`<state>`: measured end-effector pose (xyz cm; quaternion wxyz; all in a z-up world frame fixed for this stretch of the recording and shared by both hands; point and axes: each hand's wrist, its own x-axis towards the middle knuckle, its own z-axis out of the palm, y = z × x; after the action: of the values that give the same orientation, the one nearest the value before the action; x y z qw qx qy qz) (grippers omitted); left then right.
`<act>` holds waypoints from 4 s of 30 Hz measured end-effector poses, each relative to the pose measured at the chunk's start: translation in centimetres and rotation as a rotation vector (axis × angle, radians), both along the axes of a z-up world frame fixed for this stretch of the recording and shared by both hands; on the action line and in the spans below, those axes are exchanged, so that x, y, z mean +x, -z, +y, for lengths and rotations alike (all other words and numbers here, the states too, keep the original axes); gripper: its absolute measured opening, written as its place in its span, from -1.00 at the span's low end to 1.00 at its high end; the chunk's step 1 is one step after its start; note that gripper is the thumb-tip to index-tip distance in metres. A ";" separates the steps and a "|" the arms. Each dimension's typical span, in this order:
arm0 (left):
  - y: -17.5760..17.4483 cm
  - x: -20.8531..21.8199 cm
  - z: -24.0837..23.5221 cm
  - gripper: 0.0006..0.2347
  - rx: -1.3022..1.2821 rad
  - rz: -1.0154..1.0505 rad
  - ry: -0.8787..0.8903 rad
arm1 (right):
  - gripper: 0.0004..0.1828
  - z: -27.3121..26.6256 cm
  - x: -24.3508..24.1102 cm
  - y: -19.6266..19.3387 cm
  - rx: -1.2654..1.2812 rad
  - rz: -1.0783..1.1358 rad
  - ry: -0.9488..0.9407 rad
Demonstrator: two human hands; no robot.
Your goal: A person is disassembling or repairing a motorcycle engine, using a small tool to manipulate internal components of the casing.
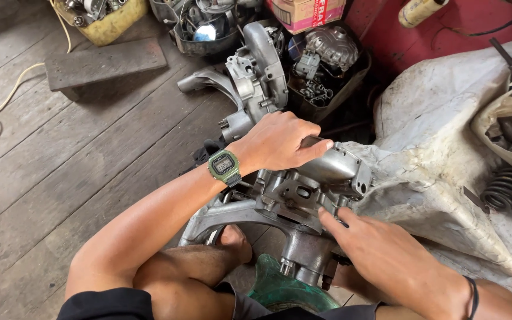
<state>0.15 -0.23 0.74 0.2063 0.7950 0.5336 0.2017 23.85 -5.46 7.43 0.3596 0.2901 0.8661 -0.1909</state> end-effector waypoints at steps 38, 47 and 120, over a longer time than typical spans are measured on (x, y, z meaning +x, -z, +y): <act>-0.2 0.0 0.1 -0.49 0.001 0.013 -0.006 | -0.15 -0.1 -0.3 -0.2 -0.003 0.060 -0.003; 0.1 -0.1 0.1 -0.49 0.011 -0.010 -0.002 | -0.07 0.1 -0.9 -1.8 -0.017 -0.014 0.018; -0.3 -0.2 0.0 -0.51 -0.012 0.003 0.017 | 0.07 2.8 3.2 0.1 -0.091 0.284 0.038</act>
<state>0.00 -0.24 1.06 0.2119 0.7986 0.5282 0.1956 27.08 -2.68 7.36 0.2425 0.2598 0.8931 -0.2759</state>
